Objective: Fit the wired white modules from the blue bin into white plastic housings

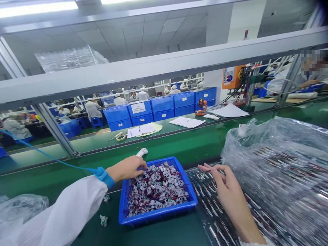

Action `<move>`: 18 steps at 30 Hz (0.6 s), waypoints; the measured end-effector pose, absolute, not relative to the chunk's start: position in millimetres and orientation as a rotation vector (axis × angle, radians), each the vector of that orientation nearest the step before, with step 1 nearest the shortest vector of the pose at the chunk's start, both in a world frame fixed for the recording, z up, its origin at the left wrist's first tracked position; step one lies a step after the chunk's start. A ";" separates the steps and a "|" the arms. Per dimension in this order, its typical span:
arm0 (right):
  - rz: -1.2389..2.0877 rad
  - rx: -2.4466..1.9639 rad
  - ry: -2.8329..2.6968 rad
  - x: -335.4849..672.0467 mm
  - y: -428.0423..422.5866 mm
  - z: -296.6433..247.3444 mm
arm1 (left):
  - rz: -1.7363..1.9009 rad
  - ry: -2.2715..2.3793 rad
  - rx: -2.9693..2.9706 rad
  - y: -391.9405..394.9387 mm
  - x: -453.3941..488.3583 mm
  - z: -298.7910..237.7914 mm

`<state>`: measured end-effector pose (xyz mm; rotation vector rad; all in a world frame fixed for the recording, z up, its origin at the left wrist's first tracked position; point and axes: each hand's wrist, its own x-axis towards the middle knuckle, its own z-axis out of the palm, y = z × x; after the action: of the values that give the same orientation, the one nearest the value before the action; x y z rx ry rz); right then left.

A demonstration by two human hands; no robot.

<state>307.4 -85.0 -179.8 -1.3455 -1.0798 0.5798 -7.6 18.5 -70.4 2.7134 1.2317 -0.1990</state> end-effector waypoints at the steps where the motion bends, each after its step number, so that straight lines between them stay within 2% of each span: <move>1: 0.588 -1.329 -1.064 307.2 -84.9 -179.6 | -0.219 1.243 2.716 16.1 -5.6 -75.6; 8: 0.643 -1.318 -0.976 305.0 -84.9 -179.0 | -0.103 1.383 2.683 -0.7 -7.3 -91.7; 15: 0.790 -1.309 -1.052 304.0 -85.4 -176.0 | 0.561 1.486 2.534 -84.5 -5.7 -42.3; 18: 0.844 -1.271 -1.127 296.3 -92.0 -164.5 | 0.768 1.382 2.279 -142.0 -8.4 -50.0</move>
<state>296.3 -92.0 -164.5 -1.2707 -1.1268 0.8443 -8.4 -142.0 -50.0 2.2788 1.3817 0.7678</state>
